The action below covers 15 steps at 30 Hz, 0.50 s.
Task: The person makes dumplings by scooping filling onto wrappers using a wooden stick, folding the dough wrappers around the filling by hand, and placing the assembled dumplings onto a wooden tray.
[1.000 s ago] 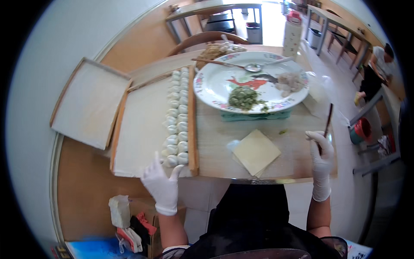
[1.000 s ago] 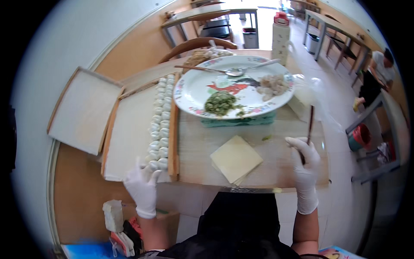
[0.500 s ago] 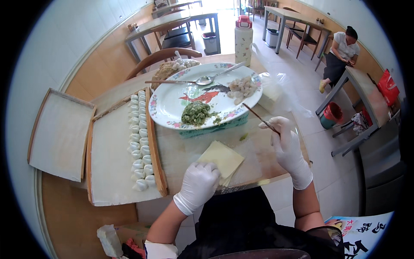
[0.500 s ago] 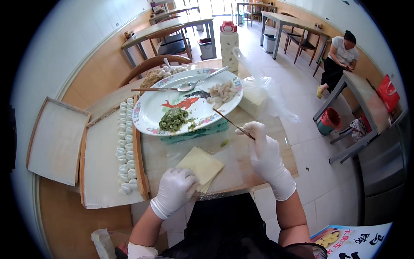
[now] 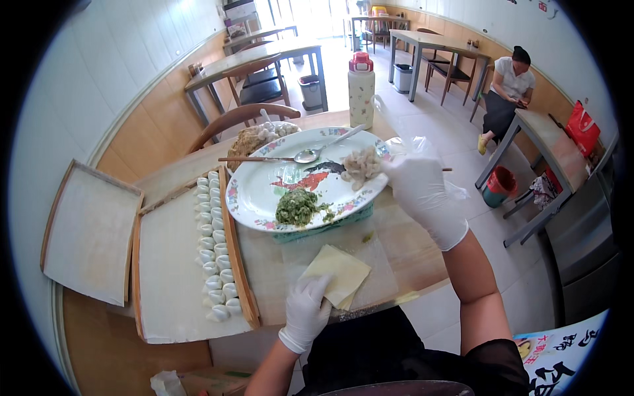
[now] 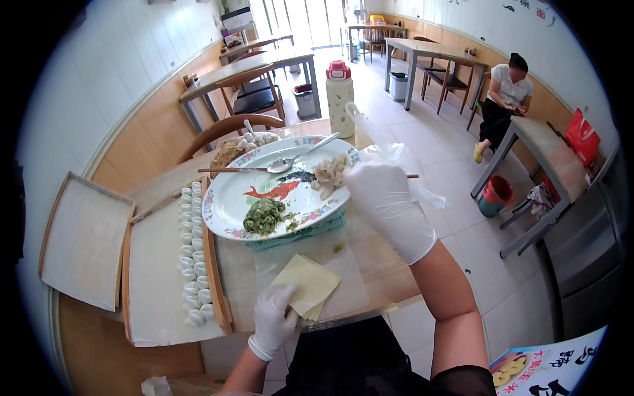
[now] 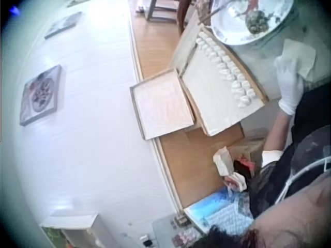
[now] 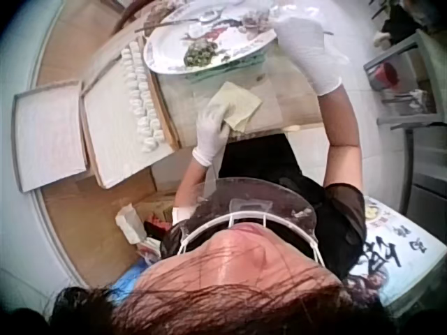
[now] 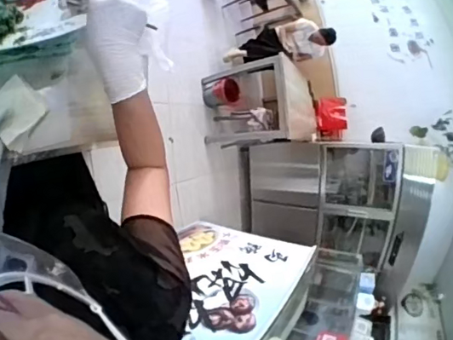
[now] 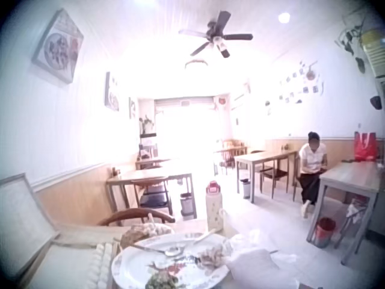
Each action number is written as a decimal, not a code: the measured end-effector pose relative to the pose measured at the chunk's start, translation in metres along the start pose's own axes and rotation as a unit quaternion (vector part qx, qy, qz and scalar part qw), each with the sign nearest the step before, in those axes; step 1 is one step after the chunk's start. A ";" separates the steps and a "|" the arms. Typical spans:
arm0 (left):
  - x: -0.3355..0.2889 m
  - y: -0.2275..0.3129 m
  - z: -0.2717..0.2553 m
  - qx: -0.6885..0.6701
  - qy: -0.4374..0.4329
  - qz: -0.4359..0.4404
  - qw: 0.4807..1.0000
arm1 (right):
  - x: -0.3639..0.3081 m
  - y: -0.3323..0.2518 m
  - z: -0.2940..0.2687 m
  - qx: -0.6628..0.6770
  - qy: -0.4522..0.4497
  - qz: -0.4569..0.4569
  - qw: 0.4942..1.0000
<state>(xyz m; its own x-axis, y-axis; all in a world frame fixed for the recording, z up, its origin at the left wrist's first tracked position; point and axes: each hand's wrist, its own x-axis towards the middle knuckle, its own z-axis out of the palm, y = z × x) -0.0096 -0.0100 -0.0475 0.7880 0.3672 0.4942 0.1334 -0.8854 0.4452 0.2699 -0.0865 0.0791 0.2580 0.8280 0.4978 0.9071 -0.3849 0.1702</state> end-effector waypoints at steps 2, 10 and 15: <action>0.002 0.002 0.000 -0.013 0.026 0.016 0.999 | 0.002 -0.010 -0.004 -0.015 -0.036 -0.018 0.999; 0.004 0.007 -0.004 -0.027 0.015 0.007 0.999 | -0.004 -0.029 -0.012 0.047 -0.045 -0.037 0.997; 0.001 0.004 -0.001 -0.016 0.018 0.010 1.000 | -0.013 -0.050 -0.018 0.050 -0.040 -0.076 0.995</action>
<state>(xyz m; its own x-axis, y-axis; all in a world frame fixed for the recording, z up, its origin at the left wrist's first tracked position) -0.0091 -0.0133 -0.0446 0.7681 0.3595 0.5300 0.0978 -0.8837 0.4577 0.2151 -0.0852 0.0800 0.1377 0.9050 0.4024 0.9650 -0.2141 0.1514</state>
